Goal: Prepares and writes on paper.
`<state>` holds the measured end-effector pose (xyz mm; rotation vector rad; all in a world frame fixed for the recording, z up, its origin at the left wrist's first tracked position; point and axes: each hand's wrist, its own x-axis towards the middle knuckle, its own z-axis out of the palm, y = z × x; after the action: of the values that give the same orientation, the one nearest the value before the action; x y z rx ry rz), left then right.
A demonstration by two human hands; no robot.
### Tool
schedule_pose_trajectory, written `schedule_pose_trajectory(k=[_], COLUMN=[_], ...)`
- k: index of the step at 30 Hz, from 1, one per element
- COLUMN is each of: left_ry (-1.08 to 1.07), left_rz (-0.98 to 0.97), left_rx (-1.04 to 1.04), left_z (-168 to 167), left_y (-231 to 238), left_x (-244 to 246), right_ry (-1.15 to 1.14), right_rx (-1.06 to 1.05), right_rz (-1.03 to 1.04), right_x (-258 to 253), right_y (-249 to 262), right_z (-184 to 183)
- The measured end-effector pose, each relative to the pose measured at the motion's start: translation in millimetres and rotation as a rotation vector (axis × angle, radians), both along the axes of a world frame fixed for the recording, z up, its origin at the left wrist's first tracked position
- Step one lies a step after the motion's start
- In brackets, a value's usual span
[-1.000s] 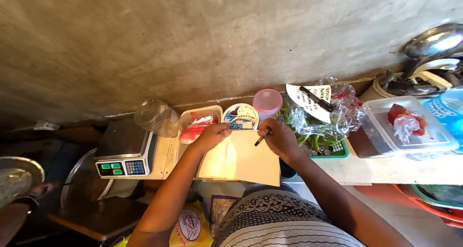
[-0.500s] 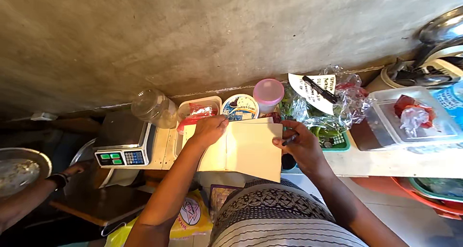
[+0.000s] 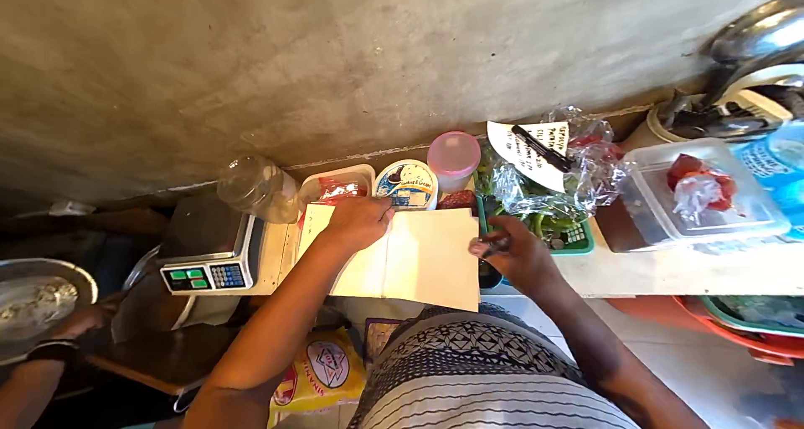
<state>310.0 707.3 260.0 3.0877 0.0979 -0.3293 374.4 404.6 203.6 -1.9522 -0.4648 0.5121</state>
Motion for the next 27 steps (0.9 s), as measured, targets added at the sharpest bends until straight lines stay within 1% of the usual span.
schedule_pose_trajectory(k=[3, 5, 8, 10, 12, 14, 16, 19, 21, 23, 25, 27], left_ry=[0.018, -0.003, 0.017, -0.013, -0.054, -0.066, -0.022, -0.044, -0.058, -0.077, -0.099, -0.091], left_rz=[0.000, 0.004, 0.025, 0.027, 0.032, 0.052, 0.063, 0.023, 0.018, -0.004, -0.029, -0.029], left_rx=[0.041, 0.028, -0.015, -0.062, -0.080, -0.083, -0.081, -0.100, -0.117, -0.105, -0.077, -0.057], left_z=[0.9, -0.5, -0.5, -1.4, -3.8, -4.4, -0.8, -3.0, -4.9, -4.4, -4.5, -5.7], left_y=[1.3, 2.6, 5.4, 4.7, 4.1, 4.0, 3.8, 10.3, 12.5, 13.2, 13.8, 9.9], left_x=[-0.3, -1.5, -1.1, -3.5, -5.6, -8.5, -8.5, -7.7, -8.7, -9.5, -11.5, -15.8], right_ry=[-0.135, -0.303, -0.653, -0.762, -0.703, -0.581, -0.470, -0.459, -0.443, -0.344, -0.205, -0.044], right_rx=[-0.167, -0.260, -0.289, -0.210, -0.071, -0.003, -0.012, -0.025, -0.025, -0.001, 0.136, 0.315], right_rz=[0.101, 0.075, -0.003, 0.008, 0.040, 0.091, 0.123, 0.148, 0.172, 0.160, 0.106, 0.114], right_x=[3.8, -6.9, -25.5, -30.9, -33.7, -33.9, -34.0, -37.8, -42.1, -42.0, -28.7, -9.6], right_y=[20.7, 22.2, 23.7, 25.3, 28.7, 32.3, 32.2, 24.6, 11.5, -7.9, -32.9, -59.2], right_z=[2.7, 11.6, 15.4, 16.0, 21.8, 25.1, 28.9, 34.9, 35.2, 34.9, 28.2, 21.5])
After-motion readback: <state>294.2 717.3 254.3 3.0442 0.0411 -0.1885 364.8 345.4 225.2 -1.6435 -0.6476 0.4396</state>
